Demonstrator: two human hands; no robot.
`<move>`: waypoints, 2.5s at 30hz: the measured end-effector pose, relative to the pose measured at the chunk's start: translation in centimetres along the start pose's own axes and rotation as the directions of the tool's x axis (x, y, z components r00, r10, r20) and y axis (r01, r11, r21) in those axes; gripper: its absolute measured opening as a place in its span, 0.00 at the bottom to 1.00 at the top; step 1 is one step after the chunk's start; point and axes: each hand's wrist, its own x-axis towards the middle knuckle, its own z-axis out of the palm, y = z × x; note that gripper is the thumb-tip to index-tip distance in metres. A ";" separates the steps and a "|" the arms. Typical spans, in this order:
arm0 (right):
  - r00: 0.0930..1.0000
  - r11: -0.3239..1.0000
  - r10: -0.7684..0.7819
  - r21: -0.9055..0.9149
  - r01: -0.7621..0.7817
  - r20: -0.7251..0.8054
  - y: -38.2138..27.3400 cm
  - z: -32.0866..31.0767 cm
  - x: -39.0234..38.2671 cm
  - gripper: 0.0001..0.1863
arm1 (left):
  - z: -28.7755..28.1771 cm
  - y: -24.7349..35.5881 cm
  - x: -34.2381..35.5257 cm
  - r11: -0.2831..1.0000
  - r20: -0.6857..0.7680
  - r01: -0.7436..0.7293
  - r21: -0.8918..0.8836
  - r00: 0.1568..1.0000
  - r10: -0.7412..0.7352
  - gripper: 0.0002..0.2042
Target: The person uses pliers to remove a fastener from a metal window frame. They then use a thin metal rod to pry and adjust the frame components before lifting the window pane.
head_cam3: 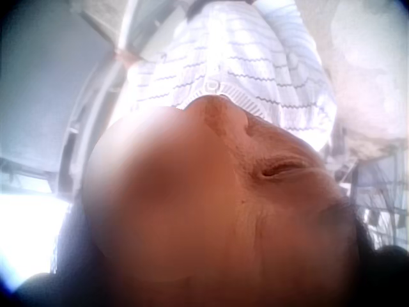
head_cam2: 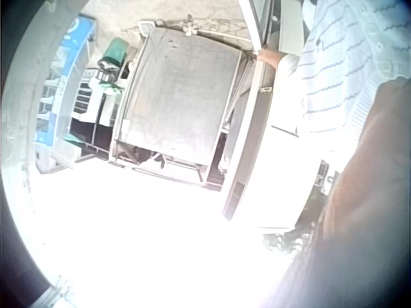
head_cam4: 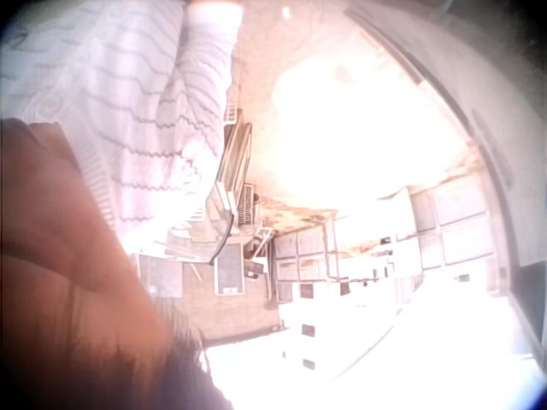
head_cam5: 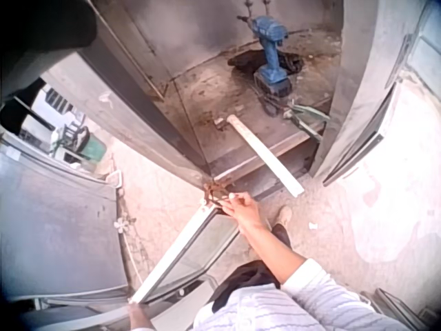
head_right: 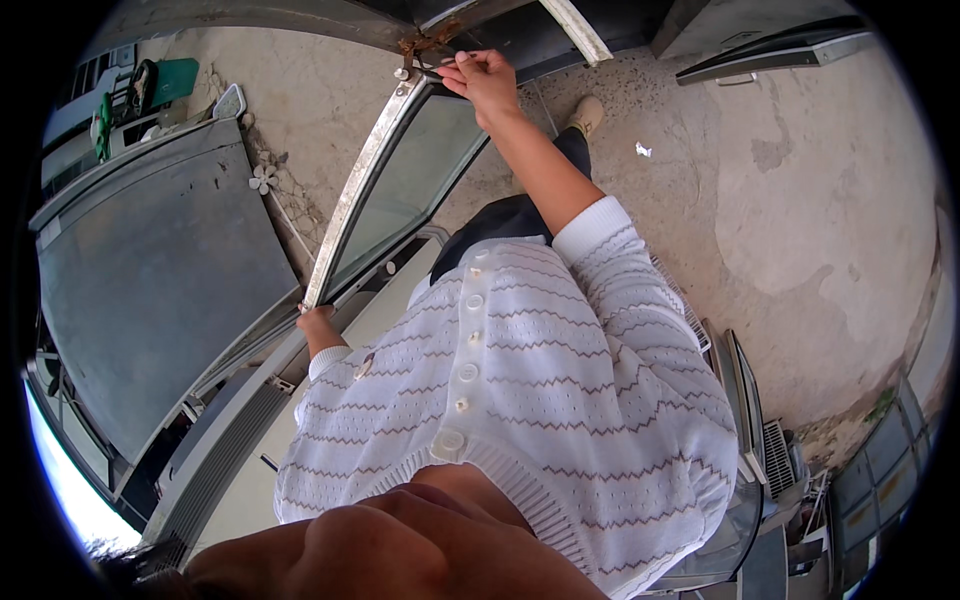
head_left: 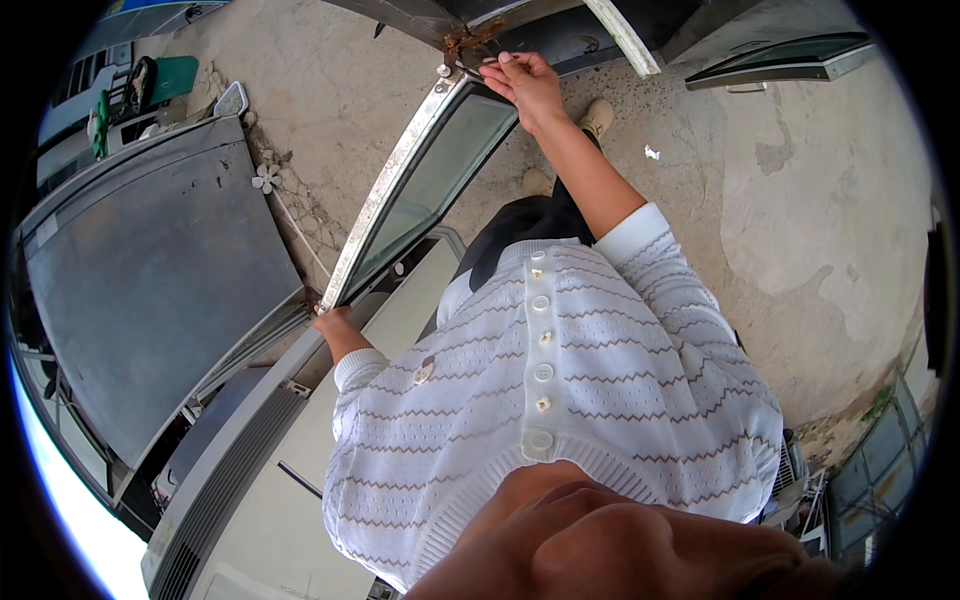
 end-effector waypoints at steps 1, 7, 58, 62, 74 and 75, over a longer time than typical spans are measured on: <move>1.000 1.000 0.009 0.001 -0.009 -0.003 0.1 0.0 0.1 0.08 | 0.0 -0.1 -0.4 1.000 0.008 -0.011 0.012 1.000 0.011 0.31; 0.998 0.998 0.060 0.027 -0.060 -0.005 0.4 -0.2 0.4 0.09 | -0.1 -0.2 -1.1 0.998 0.014 -0.039 0.048 0.999 0.038 0.30; 0.930 0.879 0.363 0.309 -0.364 0.062 1.8 -0.9 2.2 0.05 | -2.6 2.0 8.8 1.000 0.005 0.019 -0.001 1.000 -0.019 0.30; 0.947 0.918 0.319 0.233 -0.320 0.042 1.5 -0.9 2.1 0.05 | -2.8 1.7 9.9 0.999 0.011 0.042 0.008 0.999 -0.042 0.31; 0.992 0.991 0.120 0.071 -0.118 -0.034 -0.2 0.2 0.5 0.07 | 0.0 0.0 0.4 0.993 -0.004 -0.004 0.115 1.000 0.004 0.32; 0.992 0.990 0.121 0.077 -0.118 -0.035 -0.4 0.3 0.4 0.08 | -0.1 0.1 0.6 0.993 -0.001 -0.002 0.119 1.000 0.002 0.32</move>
